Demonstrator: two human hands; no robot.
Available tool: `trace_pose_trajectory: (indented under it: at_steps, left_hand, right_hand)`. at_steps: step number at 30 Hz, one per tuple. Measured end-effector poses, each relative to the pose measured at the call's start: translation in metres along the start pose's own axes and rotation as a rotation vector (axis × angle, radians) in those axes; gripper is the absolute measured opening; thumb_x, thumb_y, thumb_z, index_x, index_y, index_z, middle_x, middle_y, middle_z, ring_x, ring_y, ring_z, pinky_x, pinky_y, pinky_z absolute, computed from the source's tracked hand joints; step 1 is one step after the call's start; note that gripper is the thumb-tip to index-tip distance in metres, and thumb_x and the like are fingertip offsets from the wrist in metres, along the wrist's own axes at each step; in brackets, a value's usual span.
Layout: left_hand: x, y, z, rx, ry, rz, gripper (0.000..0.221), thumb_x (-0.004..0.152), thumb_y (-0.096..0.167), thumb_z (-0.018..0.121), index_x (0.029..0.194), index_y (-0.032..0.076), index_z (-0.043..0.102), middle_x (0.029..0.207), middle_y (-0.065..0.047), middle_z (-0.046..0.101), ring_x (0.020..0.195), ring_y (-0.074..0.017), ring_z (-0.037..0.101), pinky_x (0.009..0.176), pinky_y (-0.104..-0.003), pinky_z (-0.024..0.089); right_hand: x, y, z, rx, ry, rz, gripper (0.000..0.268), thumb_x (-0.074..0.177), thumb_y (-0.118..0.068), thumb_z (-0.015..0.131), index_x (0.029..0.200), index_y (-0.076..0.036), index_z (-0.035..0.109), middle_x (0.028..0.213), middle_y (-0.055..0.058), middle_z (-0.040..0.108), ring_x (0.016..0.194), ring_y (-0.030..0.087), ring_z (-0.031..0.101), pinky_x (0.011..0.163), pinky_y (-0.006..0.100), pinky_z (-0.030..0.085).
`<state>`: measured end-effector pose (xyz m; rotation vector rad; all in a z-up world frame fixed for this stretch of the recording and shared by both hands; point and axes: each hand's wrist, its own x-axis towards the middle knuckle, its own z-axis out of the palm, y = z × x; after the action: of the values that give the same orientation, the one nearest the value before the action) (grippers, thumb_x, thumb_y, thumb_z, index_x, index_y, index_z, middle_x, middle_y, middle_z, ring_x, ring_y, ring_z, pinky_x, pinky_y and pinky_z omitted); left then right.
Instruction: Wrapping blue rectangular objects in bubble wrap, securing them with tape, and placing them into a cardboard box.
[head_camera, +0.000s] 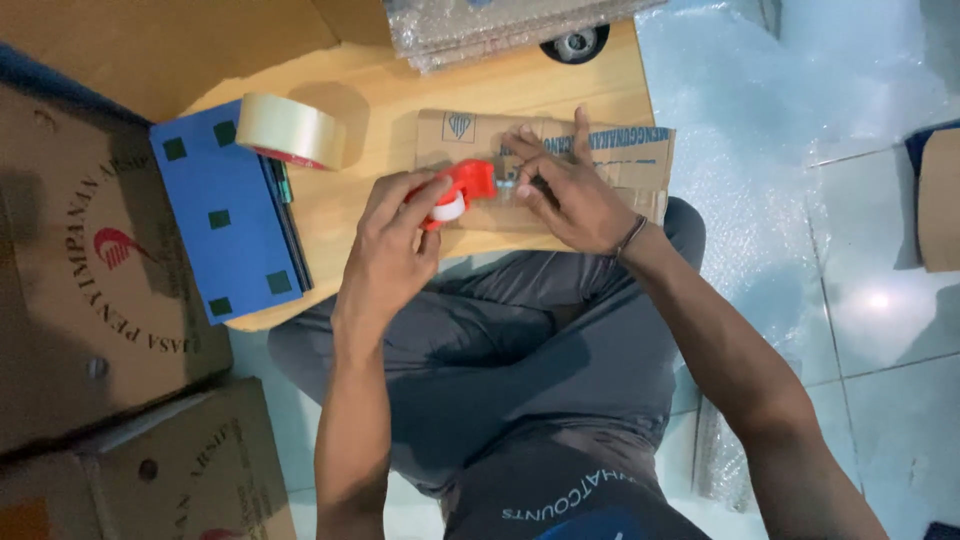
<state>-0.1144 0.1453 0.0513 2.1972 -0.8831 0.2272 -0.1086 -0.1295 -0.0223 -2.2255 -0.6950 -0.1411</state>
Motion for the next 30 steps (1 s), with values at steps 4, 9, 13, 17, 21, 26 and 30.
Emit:
trace_pose_trajectory:
  at_steps: [4, 9, 13, 17, 21, 26, 30]
  left_hand:
    - [0.004, 0.017, -0.014, -0.026, 0.057, -0.153, 0.053, 0.074, -0.017, 0.068, 0.125, -0.001, 0.067, 0.126, -0.016, 0.062, 0.116, -0.0349, 0.06, 0.1, -0.042, 0.052]
    - [0.0, 0.016, -0.022, -0.096, 0.004, -0.175, 0.053, 0.074, -0.015, 0.07, 0.125, -0.002, 0.068, 0.124, -0.015, 0.066, 0.113, -0.032, 0.064, 0.099, -0.04, 0.053]
    - [0.002, 0.017, -0.025, -0.116, -0.004, -0.185, 0.051, 0.074, -0.015, 0.07, 0.124, -0.003, 0.068, 0.123, -0.015, 0.068, 0.112, -0.0316, 0.065, 0.097, -0.039, 0.053]
    - [-0.004, 0.012, -0.031, -0.093, 0.009, -0.23, 0.055, 0.07, -0.017, 0.068, 0.123, -0.004, 0.068, 0.124, -0.016, 0.068, 0.112, -0.032, 0.066, 0.099, -0.039, 0.053]
    - [-0.007, 0.009, -0.033, -0.097, -0.003, -0.247, 0.053, 0.072, -0.015, 0.07, 0.124, -0.003, 0.068, 0.123, -0.016, 0.067, 0.111, -0.0309, 0.066, 0.097, -0.038, 0.053]
    - [-0.008, 0.002, -0.029, -0.165, 0.033, -0.212, 0.052, 0.071, -0.015, 0.069, 0.122, -0.004, 0.068, 0.124, -0.016, 0.069, 0.113, -0.0319, 0.066, 0.099, -0.038, 0.054]
    - [-0.015, -0.002, -0.022, -0.225, 0.096, -0.186, 0.048, 0.073, -0.014, 0.072, 0.12, -0.003, 0.068, 0.121, -0.016, 0.069, 0.111, -0.0319, 0.066, 0.097, -0.039, 0.055]
  right_hand:
    - [0.001, -0.005, -0.006, -0.011, -0.058, 0.026, 0.017, 0.112, -0.019, 0.047, 0.107, -0.004, 0.05, 0.158, 0.019, 0.053, 0.154, 0.034, 0.041, 0.126, 0.059, -0.013]
    - [0.0, -0.003, -0.005, 0.006, -0.104, 0.075, 0.027, 0.113, -0.029, 0.043, 0.105, -0.005, 0.053, 0.16, 0.019, 0.051, 0.158, 0.028, 0.032, 0.125, 0.056, -0.016]
    - [0.0, -0.005, -0.008, 0.007, -0.089, 0.078, 0.024, 0.112, -0.025, 0.043, 0.105, -0.003, 0.051, 0.159, 0.018, 0.052, 0.157, 0.031, 0.035, 0.126, 0.057, -0.014]
    - [0.001, -0.004, -0.009, 0.062, -0.074, 0.074, 0.017, 0.11, -0.017, 0.043, 0.1, -0.004, 0.049, 0.157, 0.018, 0.055, 0.155, 0.03, 0.038, 0.127, 0.058, -0.012]
    - [0.001, -0.004, -0.007, 0.075, -0.091, 0.086, 0.023, 0.11, -0.022, 0.043, 0.095, -0.006, 0.052, 0.158, 0.019, 0.054, 0.158, 0.031, 0.035, 0.126, 0.057, -0.016]
    - [0.002, -0.007, -0.01, 0.081, -0.088, 0.079, 0.019, 0.109, -0.017, 0.046, 0.096, -0.005, 0.05, 0.158, 0.02, 0.054, 0.157, 0.033, 0.037, 0.127, 0.055, -0.014]
    - [0.002, -0.008, -0.006, -0.001, -0.087, 0.041, 0.016, 0.109, -0.018, 0.048, 0.1, -0.005, 0.05, 0.16, 0.02, 0.051, 0.158, 0.03, 0.034, 0.128, 0.057, -0.009]
